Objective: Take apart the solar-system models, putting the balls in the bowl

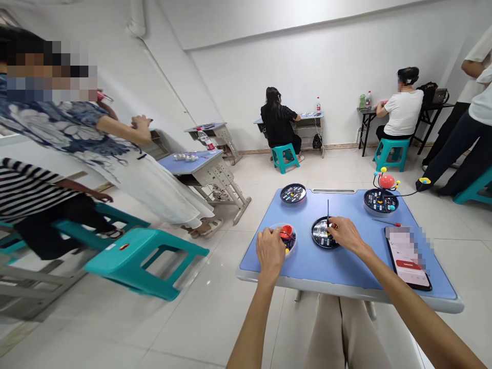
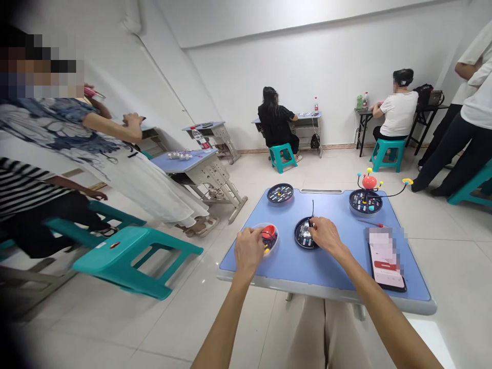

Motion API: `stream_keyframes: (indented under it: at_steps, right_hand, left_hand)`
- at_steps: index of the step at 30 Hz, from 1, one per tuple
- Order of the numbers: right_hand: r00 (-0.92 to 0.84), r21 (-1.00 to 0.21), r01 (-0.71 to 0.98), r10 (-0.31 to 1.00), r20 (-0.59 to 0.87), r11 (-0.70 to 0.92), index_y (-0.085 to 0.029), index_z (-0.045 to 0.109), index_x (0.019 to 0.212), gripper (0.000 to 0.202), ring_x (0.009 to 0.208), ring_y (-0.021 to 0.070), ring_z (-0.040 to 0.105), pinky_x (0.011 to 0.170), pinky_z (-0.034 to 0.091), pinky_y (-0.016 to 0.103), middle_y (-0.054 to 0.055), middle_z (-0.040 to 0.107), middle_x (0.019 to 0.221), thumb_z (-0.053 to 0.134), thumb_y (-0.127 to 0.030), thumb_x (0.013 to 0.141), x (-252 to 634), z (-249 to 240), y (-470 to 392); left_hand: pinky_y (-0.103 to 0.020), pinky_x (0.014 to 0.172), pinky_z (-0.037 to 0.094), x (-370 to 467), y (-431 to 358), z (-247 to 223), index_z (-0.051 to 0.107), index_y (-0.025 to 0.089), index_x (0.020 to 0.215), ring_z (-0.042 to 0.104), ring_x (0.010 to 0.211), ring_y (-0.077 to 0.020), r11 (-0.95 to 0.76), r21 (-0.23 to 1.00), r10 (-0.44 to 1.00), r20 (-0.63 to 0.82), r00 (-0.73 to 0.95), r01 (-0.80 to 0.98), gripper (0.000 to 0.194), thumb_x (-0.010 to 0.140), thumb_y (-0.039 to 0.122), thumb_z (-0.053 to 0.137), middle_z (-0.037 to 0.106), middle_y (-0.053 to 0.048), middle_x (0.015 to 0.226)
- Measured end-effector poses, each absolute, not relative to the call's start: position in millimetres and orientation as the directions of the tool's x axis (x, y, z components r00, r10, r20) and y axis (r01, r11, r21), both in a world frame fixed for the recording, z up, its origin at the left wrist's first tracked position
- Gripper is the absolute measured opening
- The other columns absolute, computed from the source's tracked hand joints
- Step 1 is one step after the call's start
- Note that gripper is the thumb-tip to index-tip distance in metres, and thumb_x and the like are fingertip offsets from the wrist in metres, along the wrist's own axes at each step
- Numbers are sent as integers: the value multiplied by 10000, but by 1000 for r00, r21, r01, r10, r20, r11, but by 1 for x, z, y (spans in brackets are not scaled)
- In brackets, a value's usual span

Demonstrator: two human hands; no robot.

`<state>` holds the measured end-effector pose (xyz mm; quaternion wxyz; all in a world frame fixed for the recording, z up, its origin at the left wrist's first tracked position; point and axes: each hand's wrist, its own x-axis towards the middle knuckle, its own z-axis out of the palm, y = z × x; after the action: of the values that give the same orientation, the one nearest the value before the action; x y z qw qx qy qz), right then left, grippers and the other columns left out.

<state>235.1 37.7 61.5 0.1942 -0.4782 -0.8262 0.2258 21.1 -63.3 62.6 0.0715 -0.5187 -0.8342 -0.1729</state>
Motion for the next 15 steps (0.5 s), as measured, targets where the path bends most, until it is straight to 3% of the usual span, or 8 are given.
stream_keyframes:
  at_steps: [5,10,15]
  right_hand:
    - [-466,-536,726,881,76,430,-191,632,775,162,711,143,542,633,293,236,23,656,780,496,-166,859,234,61,39]
    - [-470,-535,730,881,60,426,-191,673,879,170,745,153,565,642,296,236,29,668,790,504,-191,885,232,58,40]
    - [-479,-521,730,875,72,442,-187,683,869,180,742,153,573,641,301,238,36,675,792,506,-206,897,232,59,40]
  left_hand:
    - [-338,821,408,13,-56,66,753,229,1042,532,899,-241,371,156,885,241,-399,916,370,919,179,407,627,-115,952]
    - [-316,809,412,7,-61,70,755,252,1023,527,891,-225,334,166,876,309,-370,928,360,921,182,417,608,-91,922]
    - [-308,796,390,3,-65,78,750,274,1008,503,867,-215,219,51,932,283,-224,974,399,910,111,399,602,-77,894]
